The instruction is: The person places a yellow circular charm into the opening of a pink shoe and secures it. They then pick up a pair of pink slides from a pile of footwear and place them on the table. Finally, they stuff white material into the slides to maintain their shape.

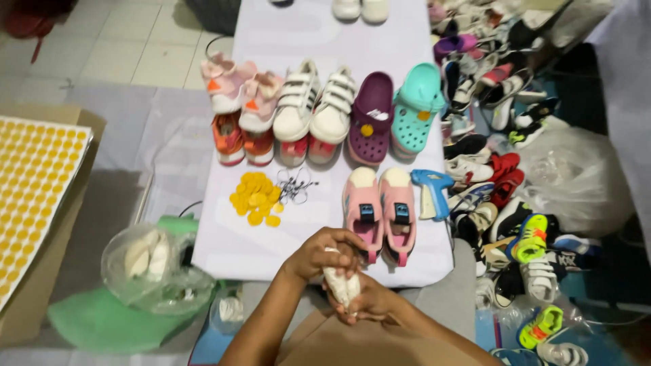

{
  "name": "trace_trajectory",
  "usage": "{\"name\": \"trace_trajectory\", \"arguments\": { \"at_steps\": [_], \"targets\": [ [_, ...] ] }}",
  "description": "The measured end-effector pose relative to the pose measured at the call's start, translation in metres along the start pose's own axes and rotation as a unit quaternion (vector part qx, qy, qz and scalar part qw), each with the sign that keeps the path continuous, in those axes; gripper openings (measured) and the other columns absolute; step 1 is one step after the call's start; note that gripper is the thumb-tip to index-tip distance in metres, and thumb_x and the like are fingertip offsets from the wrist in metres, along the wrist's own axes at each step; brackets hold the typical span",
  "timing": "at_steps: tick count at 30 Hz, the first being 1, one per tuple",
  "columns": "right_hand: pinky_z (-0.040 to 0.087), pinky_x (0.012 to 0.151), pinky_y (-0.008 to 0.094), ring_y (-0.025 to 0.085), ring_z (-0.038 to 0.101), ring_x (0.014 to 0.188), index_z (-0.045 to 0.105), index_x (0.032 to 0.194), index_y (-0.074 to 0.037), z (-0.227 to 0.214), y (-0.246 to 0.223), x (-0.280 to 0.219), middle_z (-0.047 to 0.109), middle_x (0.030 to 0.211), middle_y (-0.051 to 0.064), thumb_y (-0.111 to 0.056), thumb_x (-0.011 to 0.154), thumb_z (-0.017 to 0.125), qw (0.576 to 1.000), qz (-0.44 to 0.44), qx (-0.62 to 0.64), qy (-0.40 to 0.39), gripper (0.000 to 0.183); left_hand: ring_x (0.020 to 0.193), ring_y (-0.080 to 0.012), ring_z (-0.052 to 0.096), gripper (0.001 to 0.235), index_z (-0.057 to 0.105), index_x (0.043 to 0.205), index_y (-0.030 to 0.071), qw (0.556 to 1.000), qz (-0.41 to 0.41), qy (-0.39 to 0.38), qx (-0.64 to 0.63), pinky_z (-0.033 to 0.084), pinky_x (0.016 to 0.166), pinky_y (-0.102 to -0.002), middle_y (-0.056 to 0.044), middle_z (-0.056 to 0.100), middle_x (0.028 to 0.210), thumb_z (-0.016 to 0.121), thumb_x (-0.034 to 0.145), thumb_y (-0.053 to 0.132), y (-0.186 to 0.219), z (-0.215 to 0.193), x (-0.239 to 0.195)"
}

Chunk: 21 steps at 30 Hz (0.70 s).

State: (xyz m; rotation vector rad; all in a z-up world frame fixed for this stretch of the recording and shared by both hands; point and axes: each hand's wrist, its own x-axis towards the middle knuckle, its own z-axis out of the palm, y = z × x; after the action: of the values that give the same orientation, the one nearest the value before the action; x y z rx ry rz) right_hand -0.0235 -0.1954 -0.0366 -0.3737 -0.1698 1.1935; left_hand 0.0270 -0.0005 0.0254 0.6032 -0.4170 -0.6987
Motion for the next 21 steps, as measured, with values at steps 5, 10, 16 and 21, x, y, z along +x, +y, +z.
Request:
{"name": "trace_trajectory", "arguments": {
  "at_steps": [5, 10, 16, 21],
  "targets": [
    [0.041, 0.04, 0.026, 0.018, 0.053, 0.049, 0.052, 0.118, 0.003, -0.005, 0.009, 0.008, 0.063, 0.082, 0.017, 0.011, 0.078, 0.073, 0.957, -0.016, -0.126, 0.261, 0.046, 0.057, -0.0105, 0.056, 0.032, 0.062, 0.116, -0.002, 0.974, -0.013, 0.189, 0.123, 0.046, 0.059, -0.021, -0.005, 0.065, 0.066, 0.067, 0.085, -0.007, -0.011, -0.009, 0.003],
    [0.038, 0.038, 0.024, 0.016, 0.056, 0.043, 0.062, 0.091, 0.004, -0.012, 0.01, 0.023, 0.064, 0.061, 0.01, 0.004, 0.08, 0.077, 0.918, -0.053, -0.242, 0.311, 0.018, 0.053, -0.0088, 0.055, 0.032, 0.063, 0.113, 0.005, 0.928, -0.026, 0.29, 0.233, 0.044, 0.054, -0.021, -0.004, 0.066, 0.063, 0.072, 0.083, -0.004, -0.023, -0.01, 0.008],
    [0.044, 0.041, 0.028, 0.017, 0.055, 0.045, 0.061, 0.101, 0.007, -0.003, 0.008, 0.03, 0.064, 0.065, 0.013, 0.0, 0.074, 0.068, 0.896, -0.077, -0.281, 0.334, 0.029, 0.052, -0.0114, 0.056, 0.033, 0.062, 0.113, 0.006, 0.878, -0.005, 0.383, 0.288, 0.044, 0.05, -0.023, -0.006, 0.066, 0.065, 0.073, 0.082, -0.001, -0.033, -0.001, 0.01],
    [0.046, 0.042, 0.027, 0.016, 0.055, 0.048, 0.061, 0.106, 0.008, -0.001, 0.008, 0.03, 0.064, 0.071, 0.013, 0.001, 0.073, 0.066, 0.897, -0.088, -0.277, 0.332, 0.034, 0.054, -0.0124, 0.058, 0.03, 0.062, 0.111, 0.005, 0.869, 0.004, 0.392, 0.301, 0.047, 0.052, -0.023, -0.007, 0.068, 0.069, 0.073, 0.083, 0.0, -0.03, 0.002, 0.011]
  ]
}}
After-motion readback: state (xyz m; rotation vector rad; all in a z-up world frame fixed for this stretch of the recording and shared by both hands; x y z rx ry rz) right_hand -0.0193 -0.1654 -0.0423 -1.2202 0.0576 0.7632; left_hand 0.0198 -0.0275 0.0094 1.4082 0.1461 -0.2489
